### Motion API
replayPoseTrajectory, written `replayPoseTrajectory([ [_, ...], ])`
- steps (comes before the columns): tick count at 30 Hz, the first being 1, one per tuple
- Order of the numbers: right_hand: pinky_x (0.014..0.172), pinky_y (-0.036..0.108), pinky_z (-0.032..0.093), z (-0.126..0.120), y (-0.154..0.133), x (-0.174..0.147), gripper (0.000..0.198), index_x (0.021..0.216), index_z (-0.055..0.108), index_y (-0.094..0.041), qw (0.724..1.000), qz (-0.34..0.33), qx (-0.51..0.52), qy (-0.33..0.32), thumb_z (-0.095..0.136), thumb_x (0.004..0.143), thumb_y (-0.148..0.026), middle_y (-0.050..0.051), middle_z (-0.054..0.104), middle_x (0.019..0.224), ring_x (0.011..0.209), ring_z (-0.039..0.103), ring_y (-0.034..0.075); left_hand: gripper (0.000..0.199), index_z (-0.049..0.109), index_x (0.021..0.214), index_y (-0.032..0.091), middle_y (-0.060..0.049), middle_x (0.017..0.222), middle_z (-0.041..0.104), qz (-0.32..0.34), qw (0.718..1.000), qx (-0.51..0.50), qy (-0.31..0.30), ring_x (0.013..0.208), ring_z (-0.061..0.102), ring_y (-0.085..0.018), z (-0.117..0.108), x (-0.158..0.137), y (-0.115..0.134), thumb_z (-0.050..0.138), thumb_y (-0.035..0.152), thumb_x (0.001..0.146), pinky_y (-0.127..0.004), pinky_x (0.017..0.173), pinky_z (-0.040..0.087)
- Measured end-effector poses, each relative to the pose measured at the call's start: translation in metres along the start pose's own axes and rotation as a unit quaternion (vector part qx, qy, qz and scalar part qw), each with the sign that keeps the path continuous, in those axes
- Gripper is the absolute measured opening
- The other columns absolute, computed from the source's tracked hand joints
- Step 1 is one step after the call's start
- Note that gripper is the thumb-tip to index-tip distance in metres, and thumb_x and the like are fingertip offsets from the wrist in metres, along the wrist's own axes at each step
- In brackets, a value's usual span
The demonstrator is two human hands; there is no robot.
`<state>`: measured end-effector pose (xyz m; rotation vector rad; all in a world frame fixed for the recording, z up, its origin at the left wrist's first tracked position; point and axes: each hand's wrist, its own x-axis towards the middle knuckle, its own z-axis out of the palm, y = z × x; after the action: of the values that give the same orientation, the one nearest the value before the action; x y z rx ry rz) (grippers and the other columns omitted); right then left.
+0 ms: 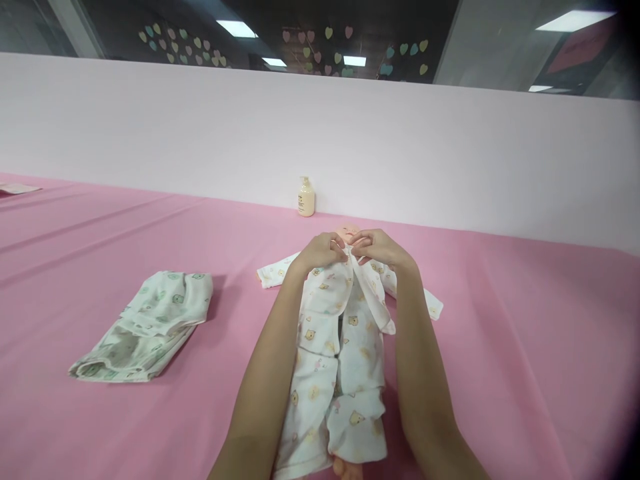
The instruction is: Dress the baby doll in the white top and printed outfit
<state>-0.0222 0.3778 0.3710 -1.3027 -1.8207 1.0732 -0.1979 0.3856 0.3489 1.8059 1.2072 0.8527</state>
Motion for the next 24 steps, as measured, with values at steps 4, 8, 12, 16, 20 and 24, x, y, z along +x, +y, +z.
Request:
replayPoseTrajectory([
  [4,0.061,0.022,0.055,0.000,0.000,-0.001,0.030,0.095,0.063,-0.013,1.000,-0.003,0.005,-0.021,0.056,0.069,0.000,0.002,0.063,0.079,0.067,0.062,0.012,0.021,0.048,0.072,0.018,0.005,0.060,0.055,0.011,1.000,-0.006,-0.001,0.051,0.046,-0.008,0.001,0.002,-0.003,0.066,0.018,0.062,-0.020,0.047,0.032],
  [8,0.057,0.022,0.055,0.003,0.006,0.003,0.031,0.094,0.061,-0.013,0.999,-0.027,-0.002,-0.022,0.057,0.066,0.000,0.003,0.062,0.078,0.065,0.061,0.012,0.018,0.050,0.076,0.017,0.004,0.063,0.056,0.018,1.000,0.003,-0.002,0.052,0.047,-0.008,0.002,0.004,-0.005,0.063,0.017,0.063,-0.020,0.046,0.032],
  [12,0.053,0.023,0.054,0.005,0.014,0.011,0.033,0.095,0.061,-0.012,0.999,-0.032,-0.012,-0.011,0.060,0.064,-0.002,0.004,0.063,0.078,0.064,0.062,0.014,0.012,0.050,0.075,0.018,0.005,0.060,0.053,0.027,0.999,0.023,-0.010,0.049,0.041,-0.007,0.001,0.003,-0.002,0.056,0.014,0.065,-0.020,0.045,0.030],
  [16,0.049,0.021,0.050,0.006,0.017,0.016,0.034,0.094,0.061,-0.013,0.997,-0.033,-0.067,-0.005,0.059,0.061,-0.002,0.003,0.065,0.073,0.062,0.061,0.014,0.018,0.052,0.088,0.020,0.001,0.073,0.062,-0.003,0.999,0.031,-0.005,0.054,0.048,-0.010,0.004,0.001,0.002,0.054,0.018,0.070,-0.021,0.048,0.034],
  [20,0.046,0.019,0.045,0.007,0.016,0.017,0.034,0.088,0.061,-0.015,0.994,-0.043,-0.101,-0.004,0.058,0.057,-0.002,0.000,0.064,0.070,0.056,0.057,0.012,0.025,0.051,0.090,0.020,0.000,0.072,0.064,0.021,0.995,0.090,0.041,0.059,0.055,-0.013,0.012,0.003,0.001,0.056,0.014,0.066,-0.021,0.051,0.037],
  [24,0.047,0.018,0.043,0.006,0.019,0.016,0.032,0.083,0.060,-0.016,0.999,-0.025,-0.033,-0.012,0.055,0.056,-0.001,-0.002,0.060,0.068,0.056,0.055,0.010,0.021,0.052,0.084,0.020,0.002,0.065,0.061,0.099,0.976,0.170,0.095,0.058,0.054,-0.013,0.017,0.006,-0.002,0.050,0.009,0.066,-0.022,0.054,0.036],
])
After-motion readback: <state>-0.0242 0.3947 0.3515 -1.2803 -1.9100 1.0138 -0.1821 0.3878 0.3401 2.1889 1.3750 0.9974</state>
